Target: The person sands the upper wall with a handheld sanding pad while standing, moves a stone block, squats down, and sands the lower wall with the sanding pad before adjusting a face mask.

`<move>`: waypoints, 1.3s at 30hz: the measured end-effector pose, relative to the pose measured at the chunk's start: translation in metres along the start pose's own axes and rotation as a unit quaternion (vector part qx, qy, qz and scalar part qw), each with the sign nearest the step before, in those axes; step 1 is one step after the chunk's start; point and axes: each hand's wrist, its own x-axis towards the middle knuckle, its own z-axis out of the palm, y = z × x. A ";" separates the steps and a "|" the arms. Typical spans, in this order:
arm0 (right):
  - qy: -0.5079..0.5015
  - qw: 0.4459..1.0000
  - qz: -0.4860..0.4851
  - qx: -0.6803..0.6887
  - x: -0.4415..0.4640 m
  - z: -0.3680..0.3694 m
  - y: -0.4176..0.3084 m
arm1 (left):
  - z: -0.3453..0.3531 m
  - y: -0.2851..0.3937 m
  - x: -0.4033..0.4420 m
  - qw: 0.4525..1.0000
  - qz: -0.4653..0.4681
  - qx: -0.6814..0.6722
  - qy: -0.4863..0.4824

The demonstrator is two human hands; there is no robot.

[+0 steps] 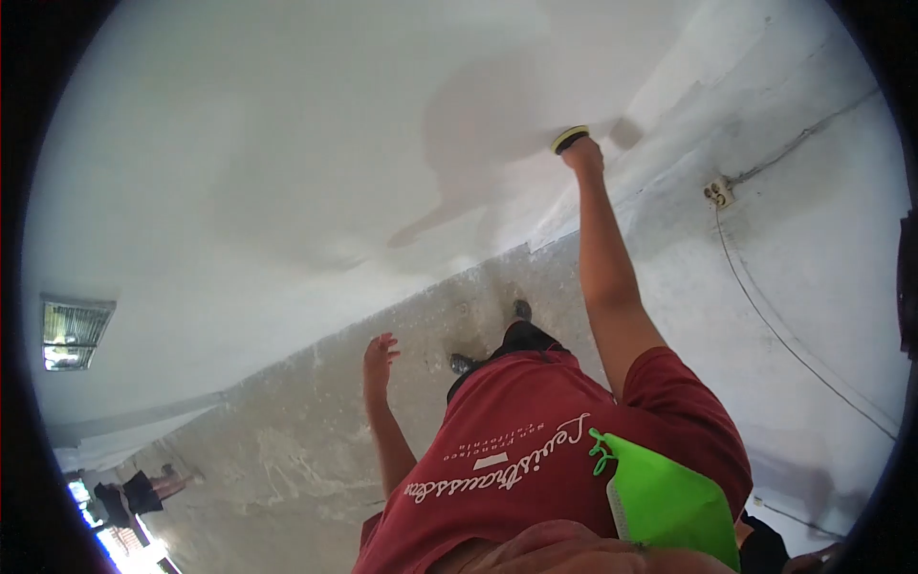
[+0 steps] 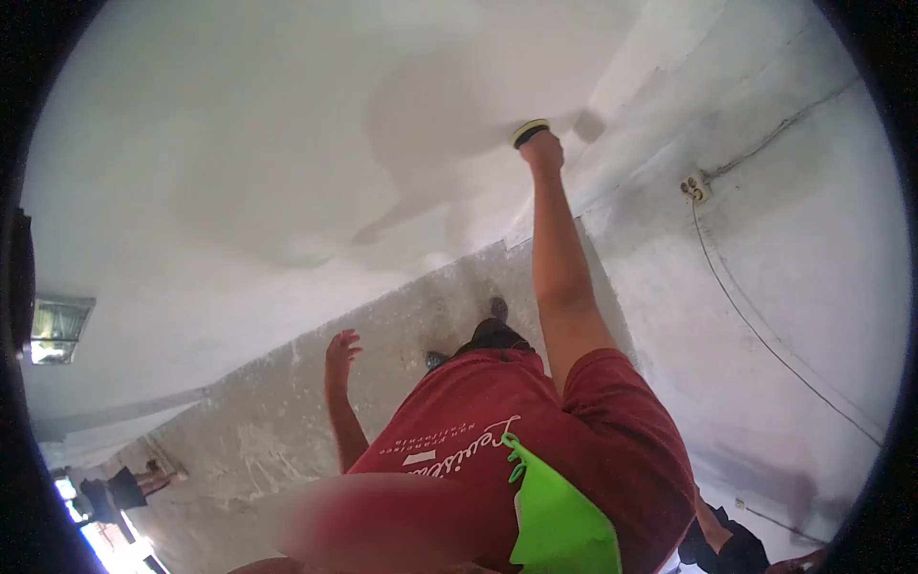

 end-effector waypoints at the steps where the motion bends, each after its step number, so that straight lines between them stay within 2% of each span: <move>1: 0.003 1.000 -0.001 0.014 -0.004 -0.003 0.003 | 0.001 0.005 -0.003 1.000 -0.005 -0.001 0.007; 3: 0.009 1.000 -0.012 0.026 -0.005 -0.003 0.006 | 0.007 0.015 -0.006 1.000 0.022 0.009 0.007; 5: 0.016 0.997 -0.072 -0.032 0.013 0.012 0.012 | 0.011 0.008 0.001 1.000 0.015 0.003 0.015; 7: 0.020 0.995 -0.098 -0.010 0.022 0.014 0.015 | 0.023 -0.006 0.009 1.000 -0.001 -0.004 0.028; 8: 0.023 0.993 -0.112 0.012 0.020 0.021 0.015 | 0.028 -0.015 0.014 0.998 0.034 -0.040 0.024; 9: -0.027 0.996 -0.080 -0.012 0.010 0.005 0.010 | 0.030 -0.020 0.011 0.995 0.067 -0.068 0.019; 13: -0.032 0.996 -0.078 -0.016 0.045 0.034 0.052 | 0.069 0.030 -0.010 0.998 0.058 -0.012 0.030; 15: -0.061 0.985 -0.156 0.043 0.067 0.050 0.071 | 0.087 0.041 -0.009 0.997 0.056 -0.005 0.044; 16: -0.173 0.968 -0.100 0.153 0.047 0.027 0.070 | 0.100 0.041 -0.014 0.997 0.056 -0.010 0.054; 17: -0.284 0.923 -0.040 0.255 0.017 -0.006 0.070 | 0.111 0.040 -0.019 0.997 0.043 -0.030 0.063; 18: -0.351 0.866 -0.054 0.351 0.003 -0.023 0.080 | 0.121 0.038 -0.024 0.995 0.031 -0.051 0.075; 19: -0.424 0.790 -0.072 0.438 -0.005 -0.028 0.085 | 0.130 0.015 -0.018 0.993 0.060 -0.084 0.061; 20: -0.508 0.672 -0.083 0.532 0.008 -0.026 0.100 | 0.136 -0.014 -0.015 0.987 0.090 -0.116 0.067; 21: -0.509 0.614 -0.066 0.600 0.012 -0.031 0.110 | 0.147 -0.018 -0.023 0.983 0.113 -0.132 0.058; 22: -0.501 0.608 -0.051 0.614 0.017 -0.044 0.109 | 0.161 -0.019 -0.026 0.977 0.140 -0.148 0.060; 23: -0.470 0.642 -0.055 0.603 0.019 -0.066 0.108 | 0.178 -0.038 -0.023 0.972 0.158 -0.152 0.082; 24: -0.444 0.634 -0.061 0.630 0.013 -0.089 0.101 | 0.191 -0.053 -0.016 0.967 0.177 -0.154 0.097; 25: -0.477 0.569 -0.068 0.666 0.012 -0.106 0.095 | 0.197 -0.011 -0.040 0.977 0.094 -0.135 0.132; 26: -0.546 0.491 -0.135 0.666 0.028 -0.114 0.099 | 0.203 0.036 -0.065 0.981 0.009 -0.123 0.151; 29: -0.575 0.472 -0.111 0.659 0.034 -0.141 0.107 | 0.225 0.020 -0.077 0.973 0.005 -0.110 0.201; 31: -0.664 0.382 -0.044 0.642 0.045 -0.142 0.101 | 0.234 0.013 -0.069 0.966 0.000 -0.131 0.221; 32: -0.671 0.379 -0.046 0.635 0.045 -0.145 0.100 | 0.237 0.010 -0.073 0.962 -0.006 -0.146 0.230; 35: -0.660 0.375 0.038 0.650 0.056 -0.148 0.103 | 0.249 0.012 -0.081 0.962 -0.027 -0.134 0.237; 39: -0.694 0.360 0.069 0.620 0.065 -0.152 0.103 | 0.244 0.009 -0.095 0.956 -0.022 -0.136 0.258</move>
